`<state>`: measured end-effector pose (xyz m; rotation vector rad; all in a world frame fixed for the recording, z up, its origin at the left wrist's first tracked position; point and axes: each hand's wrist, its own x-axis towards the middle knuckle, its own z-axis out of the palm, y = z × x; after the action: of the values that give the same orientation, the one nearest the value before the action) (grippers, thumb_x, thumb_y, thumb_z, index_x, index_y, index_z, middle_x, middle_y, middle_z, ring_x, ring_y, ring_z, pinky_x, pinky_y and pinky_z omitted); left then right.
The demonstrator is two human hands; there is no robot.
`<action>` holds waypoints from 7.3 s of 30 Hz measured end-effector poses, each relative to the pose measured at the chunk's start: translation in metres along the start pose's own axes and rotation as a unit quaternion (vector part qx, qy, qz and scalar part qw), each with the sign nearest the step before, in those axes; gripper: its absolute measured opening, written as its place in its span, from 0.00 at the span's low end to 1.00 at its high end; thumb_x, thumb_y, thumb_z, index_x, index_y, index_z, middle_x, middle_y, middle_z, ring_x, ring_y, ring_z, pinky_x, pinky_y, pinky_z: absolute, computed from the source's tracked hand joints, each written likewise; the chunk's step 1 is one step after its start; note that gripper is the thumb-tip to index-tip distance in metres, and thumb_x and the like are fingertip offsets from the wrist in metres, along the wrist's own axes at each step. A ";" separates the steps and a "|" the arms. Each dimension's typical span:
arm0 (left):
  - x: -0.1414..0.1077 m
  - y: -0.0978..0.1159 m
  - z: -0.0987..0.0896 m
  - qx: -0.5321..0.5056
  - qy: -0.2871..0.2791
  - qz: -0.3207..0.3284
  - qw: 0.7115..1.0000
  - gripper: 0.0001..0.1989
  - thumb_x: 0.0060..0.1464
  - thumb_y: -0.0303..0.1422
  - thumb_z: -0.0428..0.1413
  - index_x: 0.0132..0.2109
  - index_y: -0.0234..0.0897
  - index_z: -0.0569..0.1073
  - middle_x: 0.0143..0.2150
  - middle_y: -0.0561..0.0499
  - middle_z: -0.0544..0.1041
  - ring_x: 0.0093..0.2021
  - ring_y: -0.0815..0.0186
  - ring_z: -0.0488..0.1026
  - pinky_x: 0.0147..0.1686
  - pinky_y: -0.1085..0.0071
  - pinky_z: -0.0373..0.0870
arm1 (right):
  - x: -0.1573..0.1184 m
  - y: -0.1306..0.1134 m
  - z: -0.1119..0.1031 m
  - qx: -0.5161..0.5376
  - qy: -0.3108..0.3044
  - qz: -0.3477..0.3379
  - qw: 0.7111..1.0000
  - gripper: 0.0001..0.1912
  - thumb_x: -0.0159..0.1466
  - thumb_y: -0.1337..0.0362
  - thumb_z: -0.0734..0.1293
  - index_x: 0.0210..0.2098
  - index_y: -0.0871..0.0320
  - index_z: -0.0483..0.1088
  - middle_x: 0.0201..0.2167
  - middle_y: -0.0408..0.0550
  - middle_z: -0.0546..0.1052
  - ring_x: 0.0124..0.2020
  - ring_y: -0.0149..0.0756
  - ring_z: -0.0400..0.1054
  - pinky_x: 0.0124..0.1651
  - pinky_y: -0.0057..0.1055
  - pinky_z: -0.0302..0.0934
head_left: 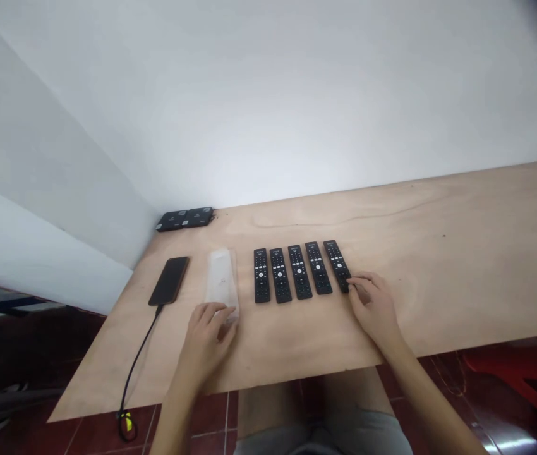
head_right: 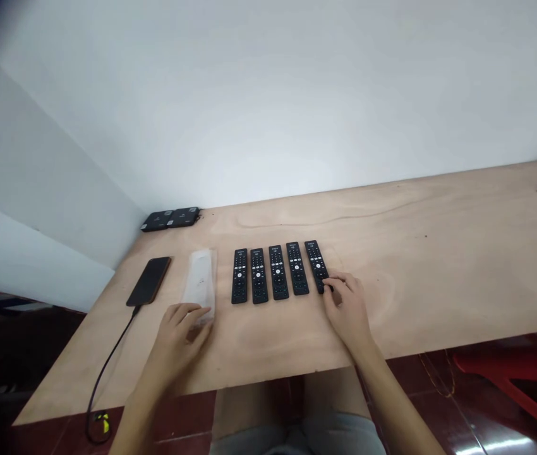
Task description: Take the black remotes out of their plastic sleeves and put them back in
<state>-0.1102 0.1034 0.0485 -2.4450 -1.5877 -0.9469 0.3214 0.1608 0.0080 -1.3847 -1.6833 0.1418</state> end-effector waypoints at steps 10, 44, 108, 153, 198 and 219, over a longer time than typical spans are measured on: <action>0.005 0.032 0.011 -0.022 -0.015 0.001 1.000 0.06 0.70 0.25 0.58 0.44 0.42 0.77 0.40 0.47 0.80 0.43 0.54 0.73 0.46 0.57 0.72 | -0.001 -0.016 -0.002 0.008 0.007 -0.034 0.999 0.09 0.76 0.66 0.67 0.49 0.52 0.80 0.50 0.56 0.79 0.52 0.55 0.73 0.56 0.57 0.72; -0.030 0.096 0.040 -0.053 0.041 -0.137 0.988 0.05 0.70 0.29 0.58 0.42 0.41 0.78 0.34 0.53 0.75 0.34 0.63 0.74 0.40 0.66 0.70 | -0.059 -0.091 -0.014 0.086 -0.256 -0.155 0.950 0.16 0.77 0.66 0.70 0.63 0.54 0.75 0.48 0.54 0.80 0.48 0.50 0.73 0.52 0.51 0.73; 0.007 0.140 0.062 -0.229 -0.024 0.005 0.973 0.17 0.72 0.24 0.59 0.62 0.45 0.81 0.52 0.43 0.86 0.53 0.55 0.83 0.55 0.51 0.84 | -0.020 -0.026 -0.049 0.183 -0.347 -0.049 0.919 0.30 0.76 0.64 0.72 0.75 0.42 0.69 0.73 0.52 0.75 0.74 0.55 0.68 0.75 0.60 0.67; 0.011 0.124 0.056 -0.223 -0.091 0.016 0.970 0.25 0.66 0.31 0.69 0.67 0.47 0.77 0.59 0.43 0.84 0.59 0.51 0.80 0.59 0.51 0.82 | -0.020 -0.040 -0.046 0.254 -0.374 0.022 0.891 0.26 0.72 0.62 0.76 0.68 0.41 0.77 0.67 0.49 0.79 0.71 0.57 0.69 0.76 0.62 0.61; 0.022 0.125 0.044 -0.181 -0.139 0.033 0.973 0.11 0.70 0.32 0.66 0.57 0.44 0.82 0.57 0.43 0.82 0.57 0.52 0.79 0.55 0.54 0.82 | -0.047 -0.046 -0.043 0.102 -0.271 -0.021 0.957 0.10 0.76 0.62 0.70 0.36 0.53 0.77 0.48 0.53 0.77 0.51 0.52 0.73 0.52 0.48 0.71; 0.010 0.100 0.062 -0.027 -0.017 -0.185 0.982 0.23 0.74 0.42 0.57 0.68 0.35 0.74 0.71 0.30 0.73 0.71 0.38 0.73 0.67 0.35 0.76 | -0.060 -0.139 0.000 0.026 -0.383 -0.163 0.909 0.22 0.76 0.63 0.71 0.68 0.53 0.70 0.62 0.53 0.79 0.58 0.54 0.70 0.64 0.54 0.66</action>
<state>0.0055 0.0892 0.0297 -2.2509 -2.1038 -1.0085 0.2178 0.0618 0.0574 -1.0329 -2.5102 0.5937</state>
